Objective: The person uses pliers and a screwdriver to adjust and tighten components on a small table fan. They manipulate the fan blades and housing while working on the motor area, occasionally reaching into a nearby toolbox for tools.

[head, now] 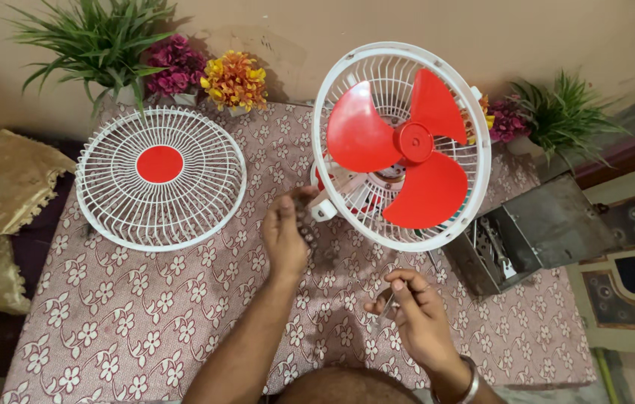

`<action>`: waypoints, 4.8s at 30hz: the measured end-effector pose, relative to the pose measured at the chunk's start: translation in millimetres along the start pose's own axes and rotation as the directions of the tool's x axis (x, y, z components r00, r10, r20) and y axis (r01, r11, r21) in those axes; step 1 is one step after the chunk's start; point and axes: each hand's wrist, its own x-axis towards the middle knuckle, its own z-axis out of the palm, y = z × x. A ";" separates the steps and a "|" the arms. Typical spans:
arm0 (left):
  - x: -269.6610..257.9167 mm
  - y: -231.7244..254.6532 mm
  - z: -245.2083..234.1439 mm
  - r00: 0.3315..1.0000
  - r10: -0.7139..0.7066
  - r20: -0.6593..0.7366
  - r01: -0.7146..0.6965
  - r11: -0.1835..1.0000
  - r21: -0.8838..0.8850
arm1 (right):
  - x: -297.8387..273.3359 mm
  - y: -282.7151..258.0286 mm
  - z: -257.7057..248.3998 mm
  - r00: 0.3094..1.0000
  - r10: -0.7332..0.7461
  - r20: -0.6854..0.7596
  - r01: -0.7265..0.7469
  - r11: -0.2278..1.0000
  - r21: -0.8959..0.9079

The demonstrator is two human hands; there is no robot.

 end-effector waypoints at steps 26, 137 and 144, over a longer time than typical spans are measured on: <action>-58.2 52.1 -43.9 0.981 -0.191 0.022 0.193 0.979 -0.073 | 23.5 -5.3 60.6 0.979 0.070 0.191 -0.034 0.982 -0.184; -13.9 37.6 -7.4 0.855 0.431 0.289 -0.518 0.749 0.413 | -17.1 73.7 -59.8 0.977 -0.071 -0.199 -0.003 0.937 -0.348; -13.7 32.7 -7.9 0.846 0.443 0.297 -0.531 0.747 0.399 | -18.1 78.5 -62.4 0.986 -0.096 -0.135 0.041 0.931 -0.362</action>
